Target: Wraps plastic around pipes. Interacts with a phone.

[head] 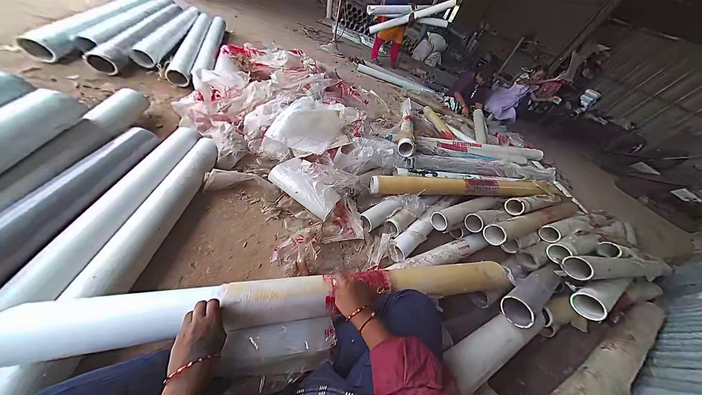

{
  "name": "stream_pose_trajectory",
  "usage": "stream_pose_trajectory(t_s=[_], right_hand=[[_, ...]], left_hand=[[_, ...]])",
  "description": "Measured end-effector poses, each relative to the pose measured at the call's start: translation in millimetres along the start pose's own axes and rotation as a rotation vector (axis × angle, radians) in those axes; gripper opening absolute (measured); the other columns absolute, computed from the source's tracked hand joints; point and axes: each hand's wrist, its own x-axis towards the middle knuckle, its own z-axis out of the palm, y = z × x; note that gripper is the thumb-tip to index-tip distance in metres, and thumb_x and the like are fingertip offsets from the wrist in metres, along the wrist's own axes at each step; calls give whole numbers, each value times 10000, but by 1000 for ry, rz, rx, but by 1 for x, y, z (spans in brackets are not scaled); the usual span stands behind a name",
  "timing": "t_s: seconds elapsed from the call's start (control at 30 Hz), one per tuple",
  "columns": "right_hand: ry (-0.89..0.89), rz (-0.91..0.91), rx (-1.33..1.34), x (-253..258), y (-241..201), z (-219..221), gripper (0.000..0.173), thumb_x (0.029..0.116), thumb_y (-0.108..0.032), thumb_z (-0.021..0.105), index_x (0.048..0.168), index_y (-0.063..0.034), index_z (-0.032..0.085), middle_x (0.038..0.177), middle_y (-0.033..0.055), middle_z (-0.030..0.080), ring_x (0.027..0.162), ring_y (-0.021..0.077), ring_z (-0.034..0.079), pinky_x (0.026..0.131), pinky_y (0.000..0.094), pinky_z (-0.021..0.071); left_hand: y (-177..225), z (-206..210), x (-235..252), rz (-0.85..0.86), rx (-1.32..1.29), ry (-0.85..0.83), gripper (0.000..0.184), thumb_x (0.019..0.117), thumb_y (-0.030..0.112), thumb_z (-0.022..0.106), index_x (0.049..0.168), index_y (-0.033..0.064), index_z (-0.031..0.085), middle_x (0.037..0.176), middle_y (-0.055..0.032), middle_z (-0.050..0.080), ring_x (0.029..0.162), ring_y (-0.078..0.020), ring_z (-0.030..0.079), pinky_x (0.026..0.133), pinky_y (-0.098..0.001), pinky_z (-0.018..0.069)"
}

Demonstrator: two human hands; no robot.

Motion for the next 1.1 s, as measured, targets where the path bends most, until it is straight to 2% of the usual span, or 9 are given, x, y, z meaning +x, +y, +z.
stream_pose_trajectory(t_s=[0.13,0.4,0.53,0.6,0.7,0.77,0.9,1.0,1.1], right_hand=[[-46,-28,14,-4,7,-5,403,1108,-193,374,1461,-92,542,1221,230,703,1166,398,675,973,573,506],[0,-16,1,-4,6,0,406,1121,-224,354,1431,-63,562,1246,247,689,1189,412,662,990,575,491],[100,-60,17,2,9,12,390,1120,-202,385,1374,-7,610,1210,306,687,1160,483,659,967,630,476],[127,-73,28,5,14,15,386,1118,-193,392,1358,11,616,1202,320,684,1151,491,660,958,646,475],[153,-83,30,8,17,17,382,1117,-190,395,1334,23,626,1172,329,689,1131,508,663,938,657,475],[139,-74,19,8,16,18,384,1119,-201,389,1334,11,626,1158,323,694,1126,506,664,936,654,474],[107,-86,2,10,14,17,388,1122,-221,386,1342,-7,622,1159,310,698,1124,497,668,931,653,478],[77,-74,16,9,14,15,392,1124,-214,378,1357,-1,611,1187,313,690,1150,490,660,954,643,472],[73,-62,38,10,18,16,393,1122,-206,383,1377,-6,605,1211,305,686,1166,482,655,969,635,468]], left_hand=[[-7,6,2,-20,-72,76,304,1074,66,487,1273,-153,557,1321,-399,542,1270,-545,543,1043,-607,461],[12,-36,10,24,250,-353,378,1072,31,397,1406,-126,477,1463,-316,481,1377,-445,489,1124,-537,411],[3,-40,4,126,257,-440,367,1082,66,375,1368,-118,513,1413,-299,530,1342,-428,530,1089,-532,443],[-4,-33,-7,160,148,-358,363,1079,65,364,1328,-126,545,1357,-310,566,1295,-423,570,1078,-510,454],[-20,-19,-15,140,-143,0,320,1068,106,442,1191,-112,640,1189,-293,663,1101,-406,682,983,-499,524],[-26,-14,-12,155,-210,107,347,1058,186,524,1244,-93,616,1141,-274,666,1010,-392,686,932,-502,538],[-14,-22,9,151,24,-133,438,1048,299,594,1273,-76,608,1285,-281,610,1243,-434,586,1057,-543,463],[-7,-25,16,206,230,-296,340,1104,161,427,1275,-65,613,1297,-279,605,1218,-444,602,1014,-558,486],[6,-30,-3,232,346,-450,337,1073,20,360,1312,-78,577,1322,-284,585,1207,-457,602,976,-569,497]])
